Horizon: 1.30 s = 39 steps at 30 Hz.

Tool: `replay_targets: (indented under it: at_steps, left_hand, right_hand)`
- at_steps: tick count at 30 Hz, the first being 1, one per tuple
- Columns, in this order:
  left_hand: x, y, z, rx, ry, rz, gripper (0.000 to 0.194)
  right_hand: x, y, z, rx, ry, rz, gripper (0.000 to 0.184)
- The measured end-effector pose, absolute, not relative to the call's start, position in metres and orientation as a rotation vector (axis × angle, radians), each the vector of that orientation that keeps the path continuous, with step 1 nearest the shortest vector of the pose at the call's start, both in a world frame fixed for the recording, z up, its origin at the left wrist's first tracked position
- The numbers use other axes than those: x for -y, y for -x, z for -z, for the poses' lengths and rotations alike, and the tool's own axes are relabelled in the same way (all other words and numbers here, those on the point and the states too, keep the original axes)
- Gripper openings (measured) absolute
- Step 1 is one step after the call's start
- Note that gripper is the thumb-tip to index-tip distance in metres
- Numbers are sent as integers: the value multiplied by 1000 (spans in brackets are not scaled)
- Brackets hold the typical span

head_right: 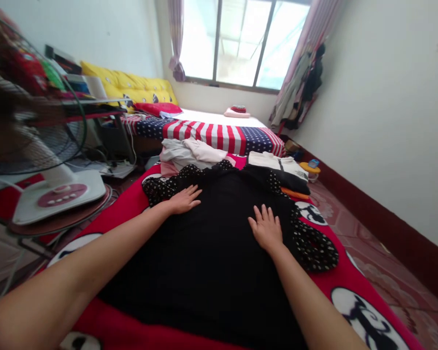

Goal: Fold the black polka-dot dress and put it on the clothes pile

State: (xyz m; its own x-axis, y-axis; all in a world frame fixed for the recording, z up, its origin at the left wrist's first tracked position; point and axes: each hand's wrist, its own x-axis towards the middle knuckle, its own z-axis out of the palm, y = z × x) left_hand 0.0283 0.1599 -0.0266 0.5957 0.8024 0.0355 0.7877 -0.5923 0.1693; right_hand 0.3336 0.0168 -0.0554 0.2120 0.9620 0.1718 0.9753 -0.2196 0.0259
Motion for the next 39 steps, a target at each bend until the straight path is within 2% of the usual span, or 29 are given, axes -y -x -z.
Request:
replay_targets:
  at_steps: [6, 9, 14, 19, 24, 26, 28, 31, 33, 35, 37, 39]
  left_hand:
    - [-128, 4, 14, -1392, -2710, -187, 48]
    - [-110, 19, 9, -1600, -2684, -317, 37]
    - [-92, 30, 9, -2158, -2331, -461, 50]
    - [-95, 32, 13, -2132, -2230, -439, 32]
    - [-89, 28, 9, -2115, -2292, -490, 26]
    - [-78, 19, 5, -2019, -2482, -572, 29]
    - [-64, 11, 2, -1764, -2731, -609, 45]
    - [-35, 6, -1, -1167, -2849, -332, 62]
    - [-15, 8, -8, -825, -2736, -139, 57]
    - [0, 8, -18, -607, -2589, -53, 43]
    - [6, 3, -28, -545, -2453, -43, 32]
    - [4, -6, -29, -594, -2418, -141, 35]
  right_hand:
    - [23, -315, 61, 1962, 2225, 261, 55]
    - [32, -312, 60, 1940, 2139, 251, 52]
    - [31, -311, 57, 1897, 2089, 248, 47]
    - [33, -312, 56, 1883, 2036, 273, 44]
    - [41, -309, 43, 1898, 1916, 277, 28]
    - [42, -303, 35, 1898, 1945, 306, 23]
    - [43, -295, 29, 1909, 1964, 316, 23]
    - [58, -275, 22, 1976, 1879, 195, 31]
    - [76, -257, 16, 2079, 1740, 3, 33]
    - [95, -238, 6, 2199, 1568, -261, 25]
    - [105, -223, -4, 2237, 1447, -472, 19]
    - [102, -216, -9, 2169, 1414, -485, 19]
